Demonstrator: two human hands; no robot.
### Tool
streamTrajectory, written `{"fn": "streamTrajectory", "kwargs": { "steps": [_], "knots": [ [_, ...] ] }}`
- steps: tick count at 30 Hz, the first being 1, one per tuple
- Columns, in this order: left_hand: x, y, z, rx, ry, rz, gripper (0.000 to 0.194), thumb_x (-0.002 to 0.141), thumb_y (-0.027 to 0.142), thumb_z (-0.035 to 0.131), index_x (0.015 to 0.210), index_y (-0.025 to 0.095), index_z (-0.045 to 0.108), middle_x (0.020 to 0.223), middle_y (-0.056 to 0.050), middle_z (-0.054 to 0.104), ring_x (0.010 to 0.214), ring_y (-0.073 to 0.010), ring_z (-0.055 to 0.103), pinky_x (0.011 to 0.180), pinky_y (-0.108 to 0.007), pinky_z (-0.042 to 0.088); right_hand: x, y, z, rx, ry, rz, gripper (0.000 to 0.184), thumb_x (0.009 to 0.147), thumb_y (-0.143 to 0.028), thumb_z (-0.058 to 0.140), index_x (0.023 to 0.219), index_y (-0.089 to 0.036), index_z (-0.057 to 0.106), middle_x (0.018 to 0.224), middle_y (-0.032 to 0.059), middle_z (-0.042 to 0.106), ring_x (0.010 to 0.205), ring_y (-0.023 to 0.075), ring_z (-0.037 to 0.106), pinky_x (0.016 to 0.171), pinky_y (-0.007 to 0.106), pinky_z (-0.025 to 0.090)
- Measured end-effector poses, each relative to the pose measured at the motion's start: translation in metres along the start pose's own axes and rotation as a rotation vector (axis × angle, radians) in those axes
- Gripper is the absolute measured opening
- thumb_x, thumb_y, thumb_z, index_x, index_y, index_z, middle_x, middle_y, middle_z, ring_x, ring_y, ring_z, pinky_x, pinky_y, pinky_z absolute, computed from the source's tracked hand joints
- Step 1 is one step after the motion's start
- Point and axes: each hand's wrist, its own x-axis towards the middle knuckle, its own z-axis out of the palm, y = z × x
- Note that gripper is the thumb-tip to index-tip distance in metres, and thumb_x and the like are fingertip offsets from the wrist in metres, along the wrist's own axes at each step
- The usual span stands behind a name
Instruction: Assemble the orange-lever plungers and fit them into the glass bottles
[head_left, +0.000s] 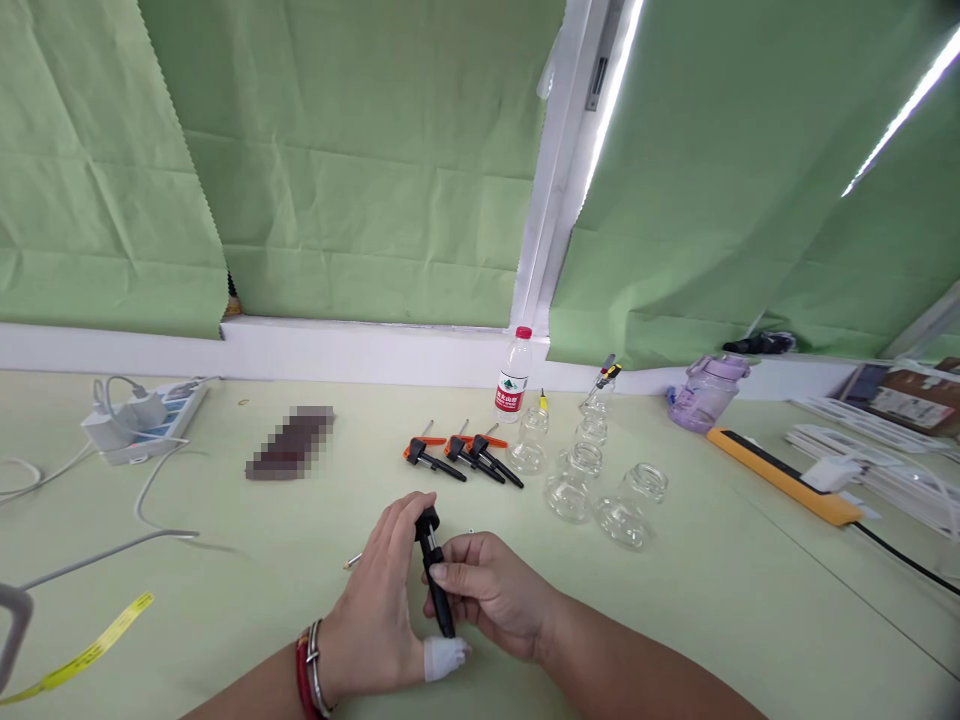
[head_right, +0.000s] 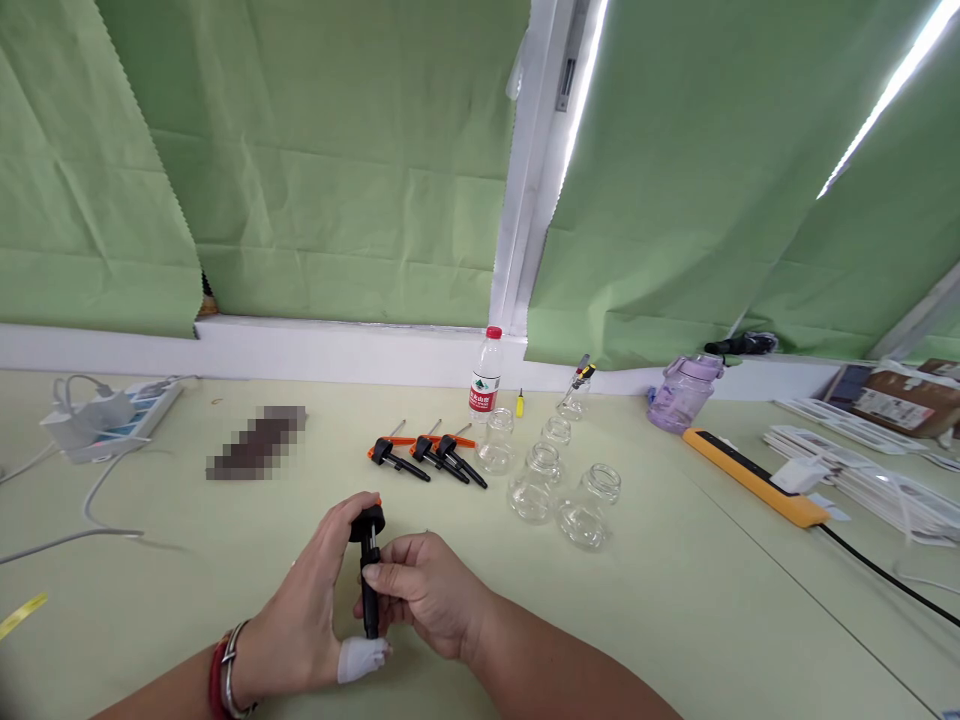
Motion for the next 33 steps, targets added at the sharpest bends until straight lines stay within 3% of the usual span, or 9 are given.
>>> {"fn": "streamTrajectory", "kwargs": {
  "steps": [7,12,14,17,20,27,33],
  "knots": [
    [-0.002,-0.001,-0.002,-0.101,-0.083,-0.084,0.105,0.055,0.032,0.075,0.138,0.026,0.011,0.131,-0.015,0.035,0.118,-0.0359,0.042,0.097,-0.054,0.040,0.001,0.000,-0.003,-0.050,-0.056,0.009,0.039,0.059,-0.042,0.081,0.066,-0.012,0.057,0.057,0.0018,0.062,0.053,0.0137,0.059,0.052,0.024,0.040],
    [-0.001,-0.005,-0.005,-0.277,-0.149,-0.157,0.103,0.058,0.036,0.075,0.136,0.027,0.008,0.128,-0.013,0.039,0.118,-0.0333,0.042,0.099,-0.050,0.037,0.003,-0.014,-0.021,-0.275,-0.137,-0.013,0.039,0.065,-0.046,0.075,0.074,-0.010,0.064,0.064,0.0041,0.065,0.047,0.0111,0.056,0.050,0.026,0.043],
    [0.001,-0.004,-0.008,-0.340,-0.196,-0.202,0.099,0.059,0.035,0.075,0.134,0.028,0.010,0.120,-0.010,0.045,0.112,-0.0299,0.046,0.097,-0.047,0.038,0.006,-0.023,-0.033,-0.370,-0.027,-0.084,0.037,0.065,-0.043,0.074,0.082,-0.011,0.064,0.066,0.0038,0.066,0.047,0.0100,0.054,0.049,0.025,0.042],
    [0.005,0.000,-0.015,-0.398,-0.276,-0.282,0.089,0.061,0.032,0.072,0.130,0.029,0.015,0.108,-0.005,0.049,0.098,-0.0244,0.050,0.091,-0.043,0.040,0.014,-0.033,-0.054,-0.557,0.260,-0.214,0.028,0.070,-0.038,0.068,0.083,-0.014,0.062,0.068,0.0019,0.064,0.049,0.0089,0.049,0.049,0.023,0.040],
    [0.011,0.005,-0.022,-0.457,-0.350,-0.378,0.079,0.062,0.029,0.068,0.125,0.029,0.020,0.099,-0.002,0.050,0.084,-0.0190,0.048,0.081,-0.037,0.042,0.021,-0.036,-0.073,-0.833,0.417,-0.286,0.019,0.072,-0.028,0.063,0.084,-0.014,0.065,0.075,0.0027,0.062,0.064,0.0123,0.053,0.061,0.026,0.043],
    [0.016,0.006,-0.029,-0.668,-0.509,-0.563,0.060,0.066,0.030,0.059,0.118,0.026,0.030,0.084,0.003,0.050,0.074,-0.0162,0.044,0.070,-0.031,0.038,0.024,-0.025,-0.076,-1.134,0.287,-0.286,0.019,0.070,-0.026,0.066,0.087,-0.019,0.073,0.088,0.0036,0.061,0.070,0.0142,0.054,0.066,0.026,0.040],
    [0.013,0.005,-0.029,-0.806,-0.540,-0.652,0.045,0.072,0.032,0.054,0.113,0.026,0.038,0.081,0.003,0.048,0.067,-0.0141,0.041,0.063,-0.027,0.034,0.025,-0.023,-0.069,-1.340,0.255,-0.288,0.012,0.075,-0.019,0.060,0.080,-0.020,0.071,0.088,0.0029,0.062,0.071,0.0138,0.054,0.064,0.024,0.038]
  ]
}}
